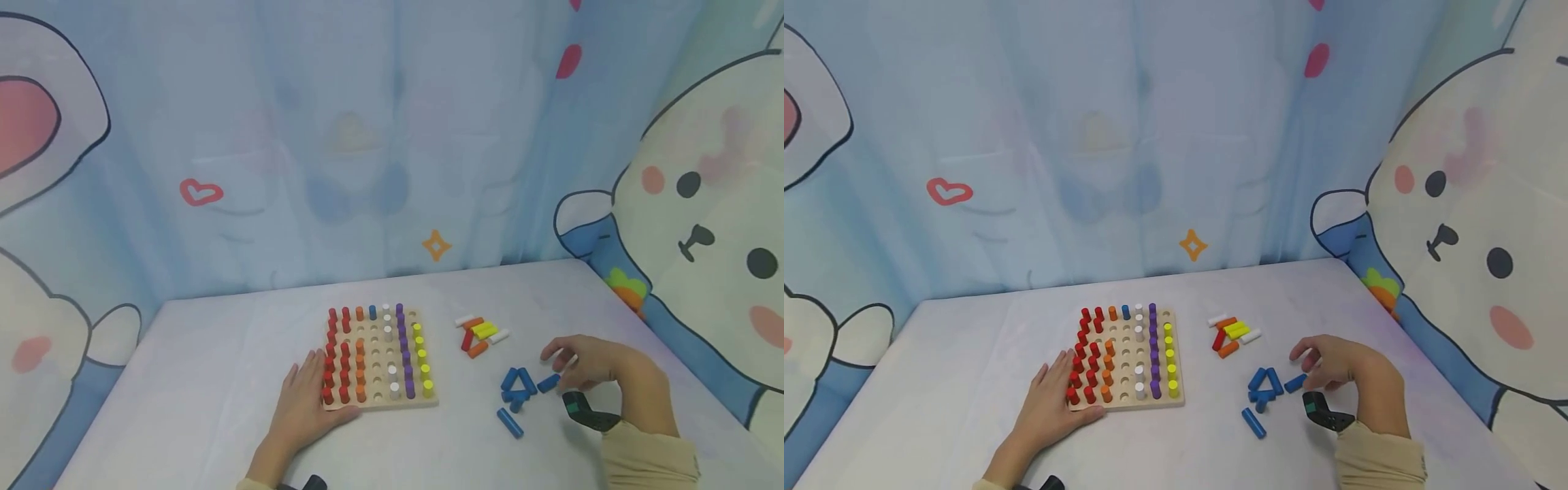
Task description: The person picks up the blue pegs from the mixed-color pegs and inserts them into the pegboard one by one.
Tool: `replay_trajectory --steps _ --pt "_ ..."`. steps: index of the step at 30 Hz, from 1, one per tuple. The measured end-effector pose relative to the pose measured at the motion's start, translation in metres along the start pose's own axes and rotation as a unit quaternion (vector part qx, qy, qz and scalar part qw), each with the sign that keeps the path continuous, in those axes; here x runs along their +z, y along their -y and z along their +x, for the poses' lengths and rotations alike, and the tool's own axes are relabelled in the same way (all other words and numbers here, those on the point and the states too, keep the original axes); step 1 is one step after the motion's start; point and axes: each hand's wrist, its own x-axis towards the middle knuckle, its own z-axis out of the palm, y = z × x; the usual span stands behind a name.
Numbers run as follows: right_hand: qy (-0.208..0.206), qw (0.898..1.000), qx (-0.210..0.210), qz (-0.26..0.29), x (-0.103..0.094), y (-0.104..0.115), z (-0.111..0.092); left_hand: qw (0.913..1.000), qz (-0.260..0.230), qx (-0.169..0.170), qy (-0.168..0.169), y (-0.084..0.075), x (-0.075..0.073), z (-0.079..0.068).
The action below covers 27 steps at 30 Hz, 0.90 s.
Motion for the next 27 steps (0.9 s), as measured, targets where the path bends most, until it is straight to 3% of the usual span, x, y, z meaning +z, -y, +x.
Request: replay_trajectory --steps 12,22,27 --pt "-0.008 1.000 -0.001 -0.023 0.010 0.001 0.012 1.0000 0.000 -0.004 -0.003 0.001 0.002 -0.001" --pt "-0.057 0.997 -0.018 -0.056 0.018 0.002 0.017 1.0000 -0.001 0.001 -0.009 0.003 0.003 -0.004" --pt "-0.060 0.996 -0.025 -0.060 0.015 0.003 0.018 0.9999 -0.005 0.004 -0.011 0.003 0.003 -0.001"
